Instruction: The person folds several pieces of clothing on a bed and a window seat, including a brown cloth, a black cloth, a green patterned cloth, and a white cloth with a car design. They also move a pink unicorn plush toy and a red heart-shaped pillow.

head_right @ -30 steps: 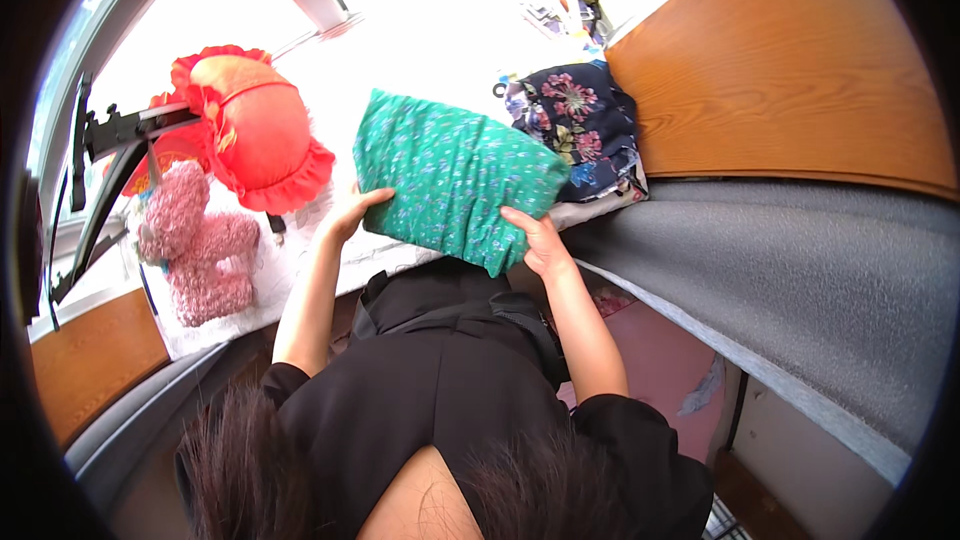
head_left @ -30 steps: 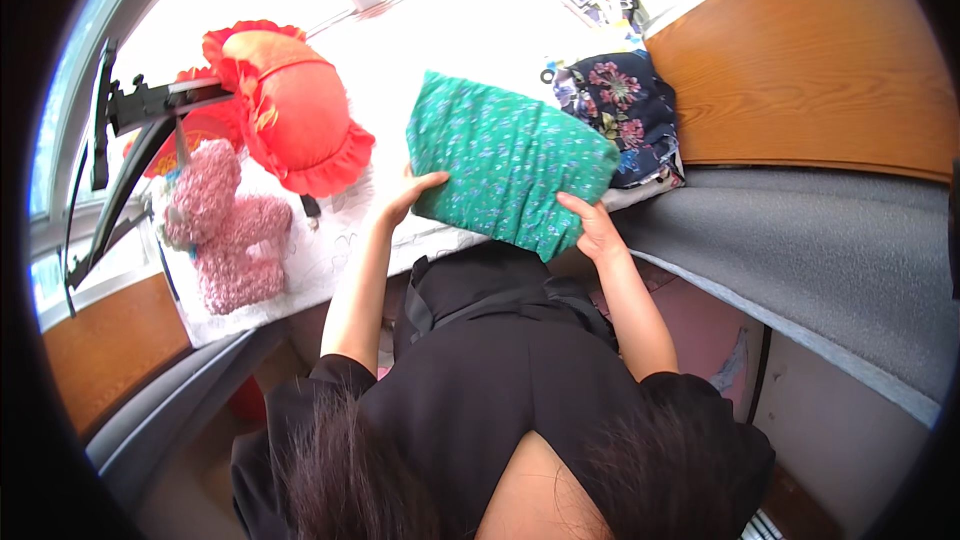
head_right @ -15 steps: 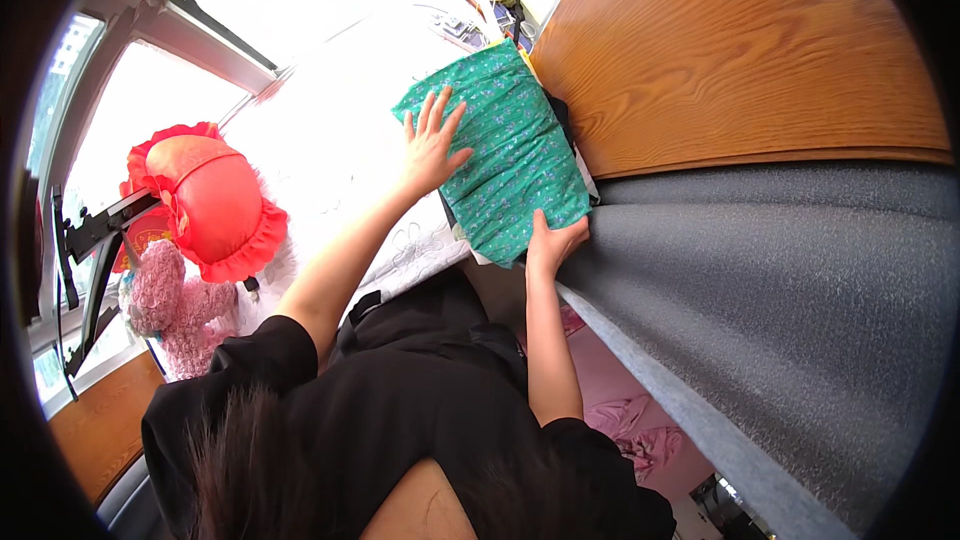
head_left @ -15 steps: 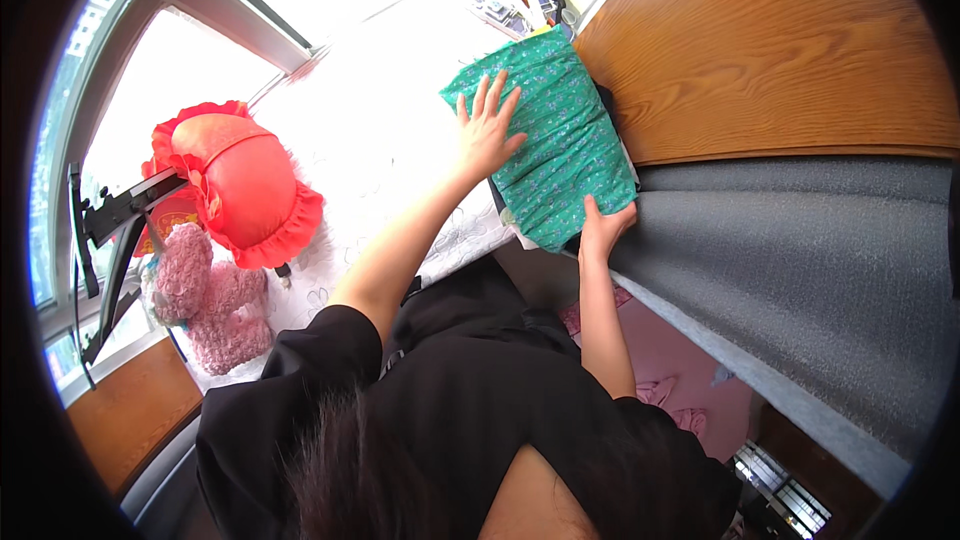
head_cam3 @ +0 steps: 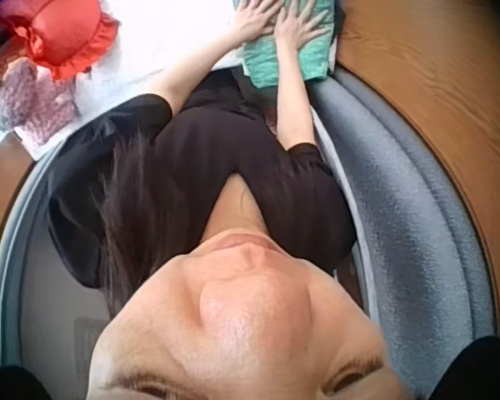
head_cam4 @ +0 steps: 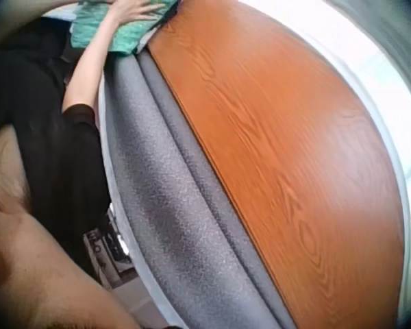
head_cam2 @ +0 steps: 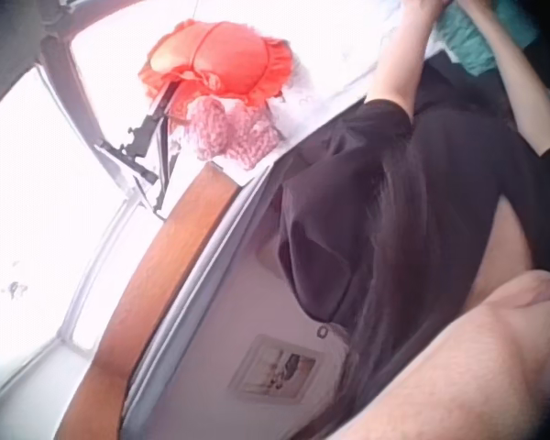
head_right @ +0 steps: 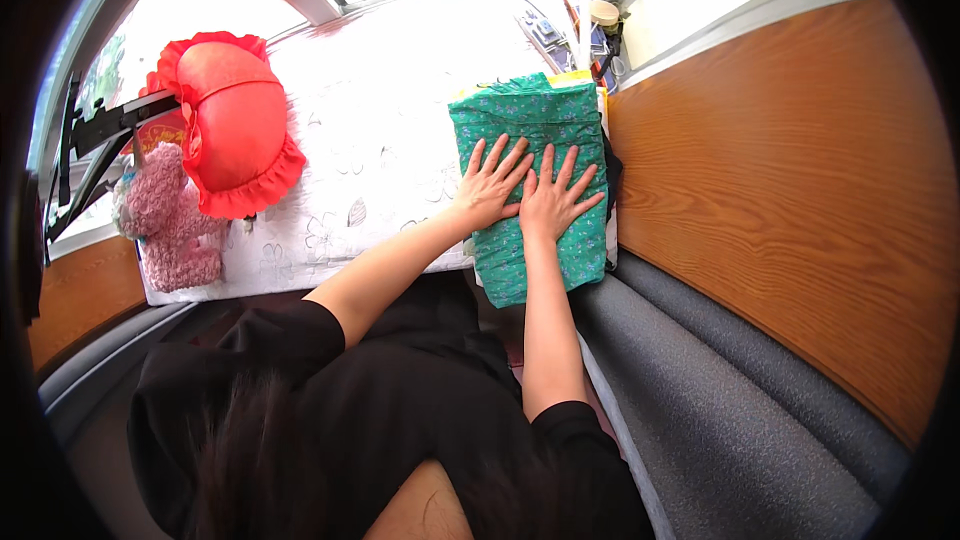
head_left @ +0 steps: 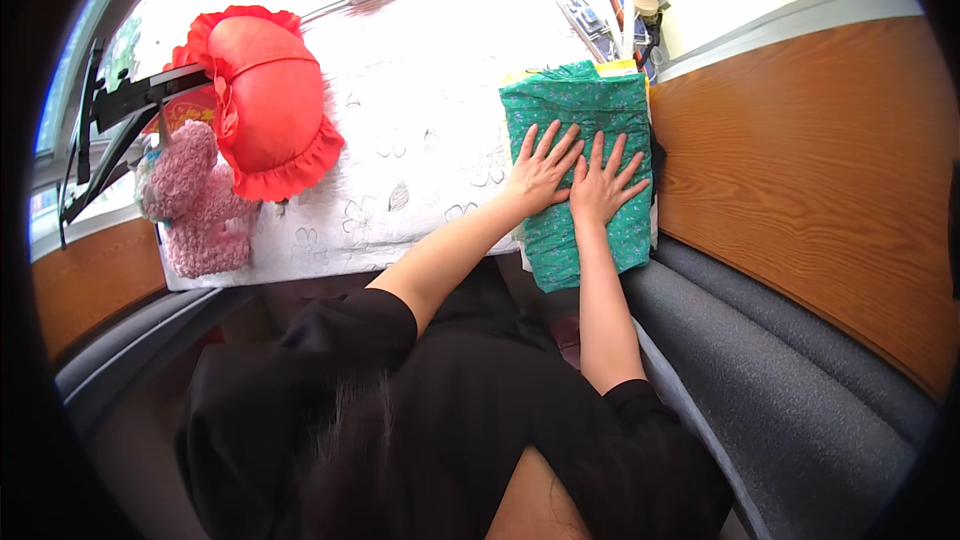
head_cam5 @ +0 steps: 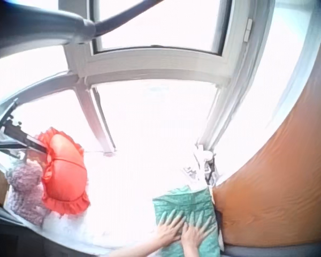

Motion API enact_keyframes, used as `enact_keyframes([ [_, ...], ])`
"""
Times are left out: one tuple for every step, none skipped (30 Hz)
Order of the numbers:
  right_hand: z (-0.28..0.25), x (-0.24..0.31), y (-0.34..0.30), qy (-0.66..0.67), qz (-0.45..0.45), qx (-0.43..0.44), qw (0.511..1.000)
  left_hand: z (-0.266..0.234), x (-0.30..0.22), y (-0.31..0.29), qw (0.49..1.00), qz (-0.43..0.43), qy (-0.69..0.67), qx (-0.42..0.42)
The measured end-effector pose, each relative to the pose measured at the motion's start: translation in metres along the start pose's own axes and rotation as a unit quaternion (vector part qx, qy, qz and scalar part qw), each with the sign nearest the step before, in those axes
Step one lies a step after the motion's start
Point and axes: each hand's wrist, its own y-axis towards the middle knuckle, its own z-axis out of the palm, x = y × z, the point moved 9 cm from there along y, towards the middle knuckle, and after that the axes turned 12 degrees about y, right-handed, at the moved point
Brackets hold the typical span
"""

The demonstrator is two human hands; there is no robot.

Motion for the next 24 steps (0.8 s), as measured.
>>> enact_keyframes([
  [0.002, 0.002, 0.001, -0.005, -0.001, -0.003, 1.0, 0.002, 0.003, 0.001, 1.0, -0.002, -0.016, -0.011],
  [0.003, 0.003, 0.001, -0.011, -0.003, -0.006, 1.0, 0.003, 0.005, 0.0, 0.999, -0.005, -0.032, -0.022],
  [0.005, 0.003, 0.001, -0.02, -0.001, -0.003, 1.0, 0.002, 0.005, -0.001, 1.0, -0.003, -0.016, 0.009],
  [0.006, 0.004, 0.002, -0.03, -0.008, -0.014, 0.999, -0.007, 0.008, -0.001, 0.999, 0.0, -0.049, 0.019],
  [0.005, 0.002, 0.0, -0.029, -0.006, -0.014, 0.999, -0.019, 0.009, -0.004, 0.999, 0.006, -0.053, 0.004],
  [0.004, 0.003, -0.001, -0.022, -0.008, -0.015, 1.0, -0.029, 0.014, -0.011, 0.999, 0.008, -0.052, -0.01],
  [0.002, 0.003, -0.001, -0.022, -0.013, -0.02, 0.999, -0.042, 0.024, -0.023, 0.996, -0.004, -0.079, -0.039],
  [0.002, 0.005, -0.003, -0.018, -0.02, -0.022, 0.999, -0.056, 0.038, -0.041, 0.992, -0.019, -0.101, -0.068],
  [-0.002, 0.002, -0.003, -0.013, -0.021, -0.027, 0.999, -0.075, 0.055, -0.061, 0.984, -0.037, -0.14, -0.105],
  [-0.004, 0.001, -0.003, -0.006, -0.023, -0.032, 0.999, -0.082, 0.077, -0.084, 0.979, -0.065, -0.155, -0.118],
  [-0.004, -0.001, -0.003, -0.008, -0.021, -0.028, 0.999, -0.088, 0.101, -0.111, 0.972, -0.093, -0.169, -0.134],
  [-0.004, 0.0, -0.004, -0.011, -0.018, -0.023, 1.0, -0.093, 0.124, -0.142, 0.964, -0.12, -0.183, -0.149],
  [-0.006, 0.003, -0.006, -0.017, 0.002, -0.011, 1.0, -0.097, 0.15, -0.176, 0.951, -0.167, -0.195, -0.173],
  [-0.009, 0.004, -0.006, -0.028, 0.029, -0.005, 0.999, -0.104, 0.175, -0.208, 0.936, -0.223, -0.195, -0.191],
  [-0.011, 0.015, -0.007, -0.013, 0.038, -0.035, 0.999, -0.099, 0.202, -0.247, 0.918, -0.286, -0.19, -0.198],
  [-0.014, 0.025, -0.006, -0.002, 0.051, -0.069, 0.996, -0.095, 0.228, -0.284, 0.897, -0.348, -0.186, -0.2],
  [-0.031, 0.065, -0.011, 0.078, 0.0, -0.107, 0.991, -0.091, 0.253, -0.326, 0.864, -0.404, -0.195, -0.229],
  [-0.05, 0.118, -0.018, 0.139, -0.052, -0.138, 0.979, -0.078, 0.278, -0.372, 0.828, -0.466, -0.173, -0.26],
  [-0.059, 0.164, -0.021, 0.204, -0.103, -0.127, 0.965, -0.08, 0.297, -0.402, 0.793, -0.509, -0.181, -0.281],
  [-0.066, 0.216, -0.032, 0.273, -0.155, -0.106, 0.944, -0.067, 0.317, -0.443, 0.739, -0.568, -0.223, -0.286],
  [-0.079, 0.276, -0.049, 0.36, -0.211, -0.075, 0.906, -0.053, 0.332, -0.485, 0.677, -0.625, -0.261, -0.287],
  [-0.095, 0.33, -0.065, 0.437, -0.26, -0.051, 0.86, -0.049, 0.343, -0.514, 0.606, -0.673, -0.288, -0.31],
  [-0.097, 0.38, -0.077, 0.493, -0.292, 0.012, 0.819, -0.044, 0.348, -0.542, 0.528, -0.717, -0.313, -0.33],
  [-0.099, 0.426, -0.09, 0.543, -0.321, 0.075, 0.773, -0.037, 0.35, -0.568, 0.447, -0.754, -0.337, -0.344],
])
